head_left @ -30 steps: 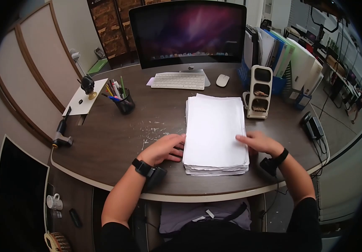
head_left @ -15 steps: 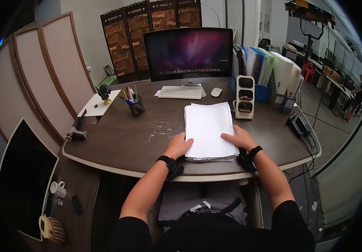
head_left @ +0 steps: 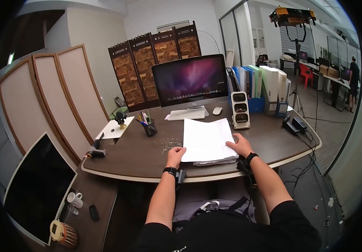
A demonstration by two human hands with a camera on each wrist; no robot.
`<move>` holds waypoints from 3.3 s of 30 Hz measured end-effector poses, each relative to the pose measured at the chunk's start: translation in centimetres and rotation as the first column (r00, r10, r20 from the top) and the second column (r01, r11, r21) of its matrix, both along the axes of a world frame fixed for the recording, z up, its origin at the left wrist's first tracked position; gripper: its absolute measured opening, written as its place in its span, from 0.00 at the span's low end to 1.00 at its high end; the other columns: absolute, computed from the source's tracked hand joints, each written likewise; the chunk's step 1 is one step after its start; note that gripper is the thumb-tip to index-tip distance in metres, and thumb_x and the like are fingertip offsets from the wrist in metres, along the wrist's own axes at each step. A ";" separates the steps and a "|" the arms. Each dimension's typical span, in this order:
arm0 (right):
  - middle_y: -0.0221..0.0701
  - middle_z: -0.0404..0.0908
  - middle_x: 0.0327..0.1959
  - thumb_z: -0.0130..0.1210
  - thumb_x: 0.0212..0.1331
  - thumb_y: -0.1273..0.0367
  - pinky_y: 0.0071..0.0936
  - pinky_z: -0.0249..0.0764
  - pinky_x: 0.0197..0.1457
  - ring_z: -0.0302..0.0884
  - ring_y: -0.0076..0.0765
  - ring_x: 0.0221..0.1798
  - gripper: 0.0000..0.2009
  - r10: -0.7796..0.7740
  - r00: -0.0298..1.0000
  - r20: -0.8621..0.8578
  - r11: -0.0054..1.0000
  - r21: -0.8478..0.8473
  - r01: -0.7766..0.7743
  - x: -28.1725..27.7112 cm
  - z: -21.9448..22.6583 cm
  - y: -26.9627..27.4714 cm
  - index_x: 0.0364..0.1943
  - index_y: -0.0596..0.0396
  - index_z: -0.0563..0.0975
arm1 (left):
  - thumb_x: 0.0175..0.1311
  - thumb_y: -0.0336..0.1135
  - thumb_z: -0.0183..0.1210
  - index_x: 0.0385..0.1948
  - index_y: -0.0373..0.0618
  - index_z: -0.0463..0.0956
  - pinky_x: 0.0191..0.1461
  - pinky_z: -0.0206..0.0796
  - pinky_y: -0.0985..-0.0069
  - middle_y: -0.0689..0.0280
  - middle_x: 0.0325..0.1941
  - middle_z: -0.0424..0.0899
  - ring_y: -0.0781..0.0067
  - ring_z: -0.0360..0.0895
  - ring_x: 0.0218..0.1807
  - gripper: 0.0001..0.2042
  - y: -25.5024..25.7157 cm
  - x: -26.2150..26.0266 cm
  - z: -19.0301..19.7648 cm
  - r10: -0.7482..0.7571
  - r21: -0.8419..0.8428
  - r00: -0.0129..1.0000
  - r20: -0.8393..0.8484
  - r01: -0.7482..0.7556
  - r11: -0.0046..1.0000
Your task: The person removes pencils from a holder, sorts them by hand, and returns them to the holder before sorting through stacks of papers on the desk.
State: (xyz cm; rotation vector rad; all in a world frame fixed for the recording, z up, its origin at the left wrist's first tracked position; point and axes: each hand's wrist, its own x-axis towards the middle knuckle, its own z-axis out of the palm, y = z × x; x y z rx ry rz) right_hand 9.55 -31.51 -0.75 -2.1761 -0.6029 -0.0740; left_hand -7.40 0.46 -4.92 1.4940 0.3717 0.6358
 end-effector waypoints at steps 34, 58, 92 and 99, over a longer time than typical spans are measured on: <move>0.44 0.89 0.40 0.61 0.62 0.59 0.39 0.82 0.50 0.88 0.51 0.44 0.15 -0.151 0.977 0.148 0.948 0.302 0.100 3.5 -3.3 -2.7 0.42 0.56 0.86 | 0.62 0.37 0.63 0.27 0.37 0.79 0.19 0.62 0.70 0.67 0.19 0.77 0.74 0.71 0.16 0.11 17.8 -8.1 2.6 0.175 0.555 0.857 -0.484 0.147 0.818; 0.46 0.88 0.37 0.62 0.57 0.60 0.43 0.81 0.52 0.86 0.53 0.44 0.15 -0.293 0.939 0.180 0.952 0.140 0.271 2.7 -2.4 -5.7 0.38 0.58 0.86 | 0.70 0.38 0.66 0.39 0.39 0.83 0.21 0.56 0.82 0.71 0.23 0.78 0.85 0.67 0.18 0.10 13.8 -9.5 3.2 0.166 0.245 0.962 -0.218 -0.111 0.963; 0.41 0.85 0.53 0.60 0.60 0.58 0.44 0.74 0.65 0.77 0.52 0.61 0.15 -0.346 0.876 0.336 0.925 -0.033 0.378 8.5 -3.1 -12.5 0.42 0.53 0.86 | 0.61 0.45 0.71 0.43 0.37 0.82 0.63 0.70 0.57 0.51 0.52 0.84 0.47 0.78 0.57 0.20 6.0 -13.1 1.8 0.374 0.918 0.927 0.003 -0.151 0.366; 0.40 0.86 0.55 0.60 0.59 0.57 0.46 0.72 0.68 0.77 0.50 0.64 0.18 -0.237 0.904 0.357 0.939 -0.155 0.308 7.5 -2.3 -12.2 0.46 0.52 0.87 | 0.64 0.34 0.66 0.51 0.41 0.82 0.73 0.67 0.57 0.51 0.62 0.81 0.45 0.73 0.70 0.15 -3.1 -8.5 5.5 -0.118 0.985 0.993 -0.022 0.042 0.168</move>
